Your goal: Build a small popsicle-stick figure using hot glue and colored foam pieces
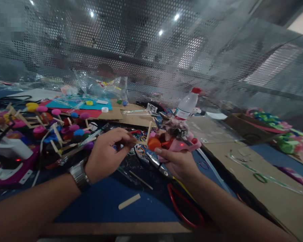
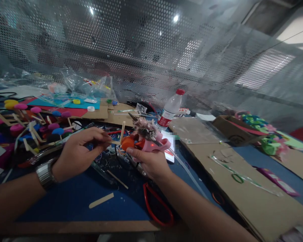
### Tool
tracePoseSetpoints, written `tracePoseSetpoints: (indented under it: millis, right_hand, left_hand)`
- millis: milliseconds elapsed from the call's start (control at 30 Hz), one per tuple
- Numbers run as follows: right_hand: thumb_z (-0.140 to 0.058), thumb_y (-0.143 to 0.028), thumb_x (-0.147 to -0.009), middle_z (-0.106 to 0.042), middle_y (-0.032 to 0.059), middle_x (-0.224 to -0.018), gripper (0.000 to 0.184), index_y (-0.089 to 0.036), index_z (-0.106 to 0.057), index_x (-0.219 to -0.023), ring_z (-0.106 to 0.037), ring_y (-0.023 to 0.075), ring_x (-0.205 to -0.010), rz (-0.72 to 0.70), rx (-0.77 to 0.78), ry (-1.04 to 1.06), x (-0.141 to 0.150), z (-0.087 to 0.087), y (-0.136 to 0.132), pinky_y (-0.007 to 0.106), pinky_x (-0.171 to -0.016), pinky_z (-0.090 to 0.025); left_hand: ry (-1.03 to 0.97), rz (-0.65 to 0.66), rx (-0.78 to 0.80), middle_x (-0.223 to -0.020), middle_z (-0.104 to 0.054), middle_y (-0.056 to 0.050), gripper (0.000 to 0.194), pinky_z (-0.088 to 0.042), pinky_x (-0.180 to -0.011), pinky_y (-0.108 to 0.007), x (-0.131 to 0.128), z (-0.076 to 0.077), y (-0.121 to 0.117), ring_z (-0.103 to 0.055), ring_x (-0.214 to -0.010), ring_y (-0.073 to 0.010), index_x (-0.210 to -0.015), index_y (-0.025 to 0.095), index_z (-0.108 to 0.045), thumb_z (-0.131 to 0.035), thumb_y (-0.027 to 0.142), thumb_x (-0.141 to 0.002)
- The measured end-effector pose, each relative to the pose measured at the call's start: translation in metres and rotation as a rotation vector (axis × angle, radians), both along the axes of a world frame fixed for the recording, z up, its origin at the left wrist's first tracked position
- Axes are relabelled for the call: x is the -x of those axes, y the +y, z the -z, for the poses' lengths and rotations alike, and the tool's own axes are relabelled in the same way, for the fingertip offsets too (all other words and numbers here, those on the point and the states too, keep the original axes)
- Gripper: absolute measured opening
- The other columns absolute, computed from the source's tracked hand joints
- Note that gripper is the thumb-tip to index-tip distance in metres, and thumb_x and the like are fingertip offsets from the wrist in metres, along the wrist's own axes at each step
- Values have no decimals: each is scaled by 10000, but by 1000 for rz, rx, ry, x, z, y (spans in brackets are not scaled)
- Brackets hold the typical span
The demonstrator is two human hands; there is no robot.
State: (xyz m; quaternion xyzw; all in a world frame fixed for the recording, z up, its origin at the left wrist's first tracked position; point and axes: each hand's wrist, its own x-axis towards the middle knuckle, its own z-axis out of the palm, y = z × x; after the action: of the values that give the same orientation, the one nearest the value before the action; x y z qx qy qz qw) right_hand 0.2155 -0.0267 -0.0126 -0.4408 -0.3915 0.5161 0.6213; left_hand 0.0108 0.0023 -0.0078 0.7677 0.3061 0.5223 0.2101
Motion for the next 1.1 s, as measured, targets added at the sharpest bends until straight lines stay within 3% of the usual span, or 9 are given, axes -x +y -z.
tracePoseSetpoints:
  millis: [233, 367, 533, 733, 967, 1100]
  right_hand:
    - [-963, -276, -441, -735, 11, -771, 613, -254, -721, -1005, -675, 211, -665, -6, 12, -20, -2, 1, -1, 313, -535, -512]
    - [-974, -291, -419, -730, 2, -758, 653, -251, -723, -1022, -671, 206, -659, 4, 6, -25, -1, 0, -1, 313, -545, -517]
    - [-989, -323, -419, -757, 15, -841, 707, -256, -713, -1067, -712, 236, -759, -8, -18, -22, -1, 0, 1, 331, -618, -553]
    - [-973, -293, -492, -755, 8, -882, 627, -271, -705, -1059, -731, 251, -885, -47, -80, -35, -3, 2, 3, 398, -836, -587]
    - [-961, -271, -437, -736, 8, -778, 604, -255, -728, -994, -699, 232, -734, -10, 9, -36, 1, -1, 1, 320, -587, -539]
    - [-983, -322, -417, -720, -6, -707, 612, -256, -735, -973, -690, 229, -686, -33, 58, -43, -1, 5, 0, 348, -617, -556]
  left_hand:
    - [-20, 10, 7, -892, -779, -60, 106, -600, -736, -303, -1, -3, -1, -738, -839, -183, -767, 192, -720, -725, 137, -857]
    - [-26, 0, -11, -887, -795, -53, 118, -615, -758, -305, 1, -4, -1, -755, -838, -185, -780, 204, -766, -735, 100, -826]
    - [-8, -5, -18, -884, -802, -47, 157, -618, -750, -282, 3, -6, -1, -757, -835, -177, -821, 213, -809, -743, 72, -805]
    - [-41, 8, 18, -870, -796, -52, 93, -612, -754, -289, 1, -4, -3, -759, -849, -189, -795, 199, -790, -779, 107, -793]
    - [8, 75, 175, -903, -803, -46, 52, -599, -706, -272, -1, -3, -9, -764, -828, -189, -885, 202, -745, -740, 252, -877]
    - [123, 60, 187, -880, -770, -18, 38, -571, -699, -284, 0, -2, -9, -760, -832, -199, -898, 212, -623, -658, 198, -898]
